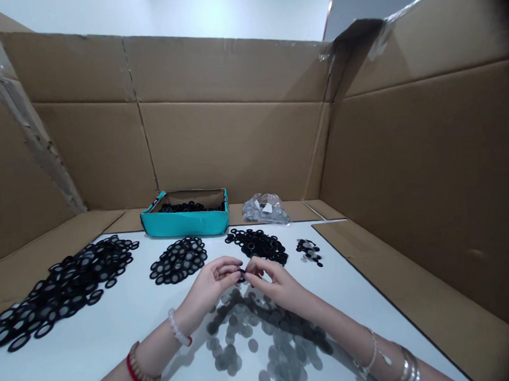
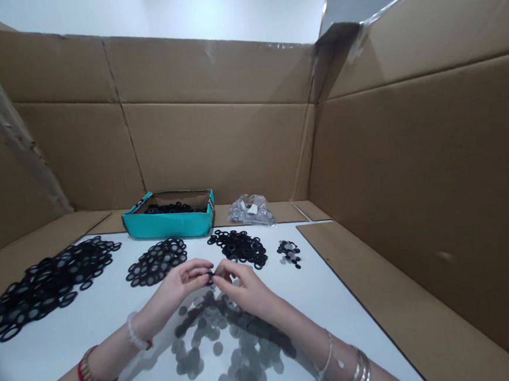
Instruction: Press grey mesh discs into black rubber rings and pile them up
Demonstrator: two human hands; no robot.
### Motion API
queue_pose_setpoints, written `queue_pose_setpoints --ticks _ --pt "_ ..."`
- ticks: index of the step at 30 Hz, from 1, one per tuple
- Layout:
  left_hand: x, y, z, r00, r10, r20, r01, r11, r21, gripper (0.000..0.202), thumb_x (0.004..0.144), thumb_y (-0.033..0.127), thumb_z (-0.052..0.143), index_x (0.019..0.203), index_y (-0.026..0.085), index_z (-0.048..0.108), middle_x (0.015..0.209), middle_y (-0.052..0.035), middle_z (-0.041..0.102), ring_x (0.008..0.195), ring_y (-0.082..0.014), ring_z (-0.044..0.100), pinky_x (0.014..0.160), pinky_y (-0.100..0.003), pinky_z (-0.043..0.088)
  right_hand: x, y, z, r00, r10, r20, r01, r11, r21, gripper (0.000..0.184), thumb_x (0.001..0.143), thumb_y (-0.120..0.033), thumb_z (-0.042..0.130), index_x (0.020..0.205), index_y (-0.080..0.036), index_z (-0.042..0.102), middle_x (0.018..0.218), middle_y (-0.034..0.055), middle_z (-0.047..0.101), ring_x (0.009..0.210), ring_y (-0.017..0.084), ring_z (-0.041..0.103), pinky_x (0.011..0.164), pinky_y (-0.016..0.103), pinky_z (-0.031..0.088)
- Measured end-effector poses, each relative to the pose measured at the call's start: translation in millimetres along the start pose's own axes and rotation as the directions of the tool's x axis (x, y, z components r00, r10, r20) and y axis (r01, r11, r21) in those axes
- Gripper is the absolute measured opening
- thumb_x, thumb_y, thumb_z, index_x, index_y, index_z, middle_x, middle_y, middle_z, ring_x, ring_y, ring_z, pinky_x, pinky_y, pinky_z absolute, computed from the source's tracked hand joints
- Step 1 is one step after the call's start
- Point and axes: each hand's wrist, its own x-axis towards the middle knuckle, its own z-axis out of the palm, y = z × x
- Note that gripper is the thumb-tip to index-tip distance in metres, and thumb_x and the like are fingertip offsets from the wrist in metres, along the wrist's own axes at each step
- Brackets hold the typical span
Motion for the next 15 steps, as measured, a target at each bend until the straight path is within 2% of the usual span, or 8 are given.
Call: queue_pose_setpoints --ticks 6,9,15 --pt "1.9 -2.4 -0.5 0.992 0.123 -0.007 -0.122 0.989 0.083 0.019 0.07 0.028 0.065 0.084 0.016 0.06 0.084 -0.0046 0.064 0.082 -0.0187 0.059 0.075 -0.03 0.047 -0.7 0.4 -0.3 0.998 -0.027 -0.049 0.028 0.999 0.016 0.023 0.087 -0.032 0.049 0.068 -0.018 0.047 0.066 -0.0024 0.045 0.066 0.013 0.043 0.062 0.024 0.033" --pt "1.7 -3.7 -0.3 0.992 0.125 -0.001 -0.124 0.988 0.092 0.018 0.071 0.027 0.064 0.084 0.016 0.06 0.085 -0.0046 0.064 0.082 -0.0184 0.06 0.076 -0.03 0.047 -0.5 0.9 -0.4 0.999 -0.018 -0.037 0.019 1.0 0.019 0.024 0.087 -0.033 0.049 0.068 -0.018 0.047 0.066 -0.0026 0.045 0.065 0.013 0.042 0.062 0.024 0.033" --pt "0.1 -3.8 1.6 0.996 0.084 -0.018 -0.083 0.996 0.041 0.022 0.07 0.027 0.066 0.087 0.015 0.06 0.088 -0.0054 0.064 0.086 -0.019 0.06 0.08 -0.03 0.048 0.6 -0.4 -1.8 0.998 0.012 0.064 -0.015 0.999 0.041 0.026 0.088 -0.036 0.046 0.07 -0.018 0.048 0.067 -0.0021 0.049 0.065 0.013 0.045 0.06 0.024 0.034"
